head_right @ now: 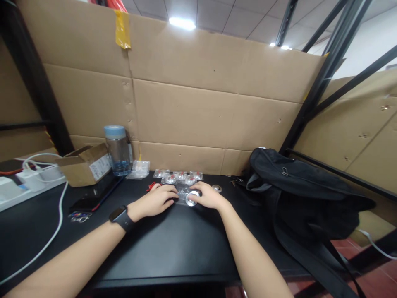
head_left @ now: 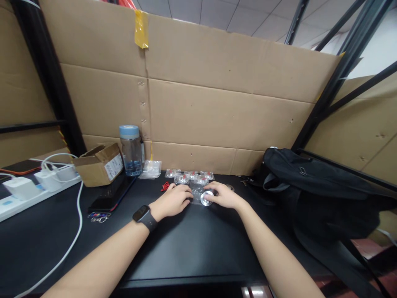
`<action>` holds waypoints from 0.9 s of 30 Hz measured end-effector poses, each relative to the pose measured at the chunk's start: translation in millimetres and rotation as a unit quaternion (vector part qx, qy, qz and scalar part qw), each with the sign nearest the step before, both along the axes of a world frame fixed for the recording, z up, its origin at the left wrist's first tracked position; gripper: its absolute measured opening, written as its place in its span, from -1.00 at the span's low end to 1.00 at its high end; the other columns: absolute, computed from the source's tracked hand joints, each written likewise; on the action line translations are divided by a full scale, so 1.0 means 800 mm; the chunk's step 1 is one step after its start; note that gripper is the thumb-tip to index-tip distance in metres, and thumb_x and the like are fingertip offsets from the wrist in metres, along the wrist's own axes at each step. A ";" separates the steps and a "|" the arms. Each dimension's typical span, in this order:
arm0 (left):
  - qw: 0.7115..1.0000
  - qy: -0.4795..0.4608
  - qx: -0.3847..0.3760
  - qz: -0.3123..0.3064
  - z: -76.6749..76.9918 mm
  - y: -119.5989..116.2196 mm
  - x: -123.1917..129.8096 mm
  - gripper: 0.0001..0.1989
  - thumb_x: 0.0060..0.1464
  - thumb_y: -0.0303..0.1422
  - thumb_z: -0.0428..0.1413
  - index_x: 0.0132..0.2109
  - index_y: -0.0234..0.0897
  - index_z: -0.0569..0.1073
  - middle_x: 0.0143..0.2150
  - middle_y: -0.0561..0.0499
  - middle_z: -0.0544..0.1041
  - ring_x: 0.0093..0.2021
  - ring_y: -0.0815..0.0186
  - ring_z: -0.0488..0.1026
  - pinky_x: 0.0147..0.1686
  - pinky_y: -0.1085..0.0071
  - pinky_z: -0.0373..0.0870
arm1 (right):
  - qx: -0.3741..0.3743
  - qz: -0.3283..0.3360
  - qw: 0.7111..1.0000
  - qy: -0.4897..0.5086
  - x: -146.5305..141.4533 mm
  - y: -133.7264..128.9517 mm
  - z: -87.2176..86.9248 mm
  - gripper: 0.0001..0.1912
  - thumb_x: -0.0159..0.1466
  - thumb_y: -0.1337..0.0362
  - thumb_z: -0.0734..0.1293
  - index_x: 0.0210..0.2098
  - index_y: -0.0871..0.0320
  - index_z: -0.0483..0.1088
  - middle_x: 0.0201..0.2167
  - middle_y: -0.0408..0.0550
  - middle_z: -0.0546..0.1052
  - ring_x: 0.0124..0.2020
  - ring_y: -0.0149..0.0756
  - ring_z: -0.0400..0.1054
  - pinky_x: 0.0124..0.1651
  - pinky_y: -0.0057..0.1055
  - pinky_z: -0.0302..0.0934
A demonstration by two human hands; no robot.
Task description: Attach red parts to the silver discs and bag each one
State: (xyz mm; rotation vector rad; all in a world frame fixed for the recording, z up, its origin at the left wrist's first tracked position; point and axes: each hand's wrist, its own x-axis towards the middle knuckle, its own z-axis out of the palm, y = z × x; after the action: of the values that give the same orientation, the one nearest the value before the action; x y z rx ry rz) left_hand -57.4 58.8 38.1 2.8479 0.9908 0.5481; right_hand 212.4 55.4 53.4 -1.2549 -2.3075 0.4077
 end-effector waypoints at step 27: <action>0.994 -0.005 -0.070 -0.079 0.014 -0.014 0.007 -0.66 0.30 -0.27 -0.01 0.15 -0.16 0.46 0.03 -0.08 0.51 -0.02 0.21 0.49 0.01 0.35 0.37 | 0.010 -0.030 0.991 -0.128 0.025 -0.002 0.007 -0.62 0.00 0.36 0.43 -0.17 0.06 0.64 -0.10 0.00 0.63 -0.09 -0.14 0.51 0.01 -0.40 0.27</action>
State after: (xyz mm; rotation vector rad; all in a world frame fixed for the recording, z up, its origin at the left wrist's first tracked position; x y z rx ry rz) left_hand -51.6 47.3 49.3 2.7642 0.7611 0.4595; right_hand 232.6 53.4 59.4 -1.4356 -2.4692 0.2104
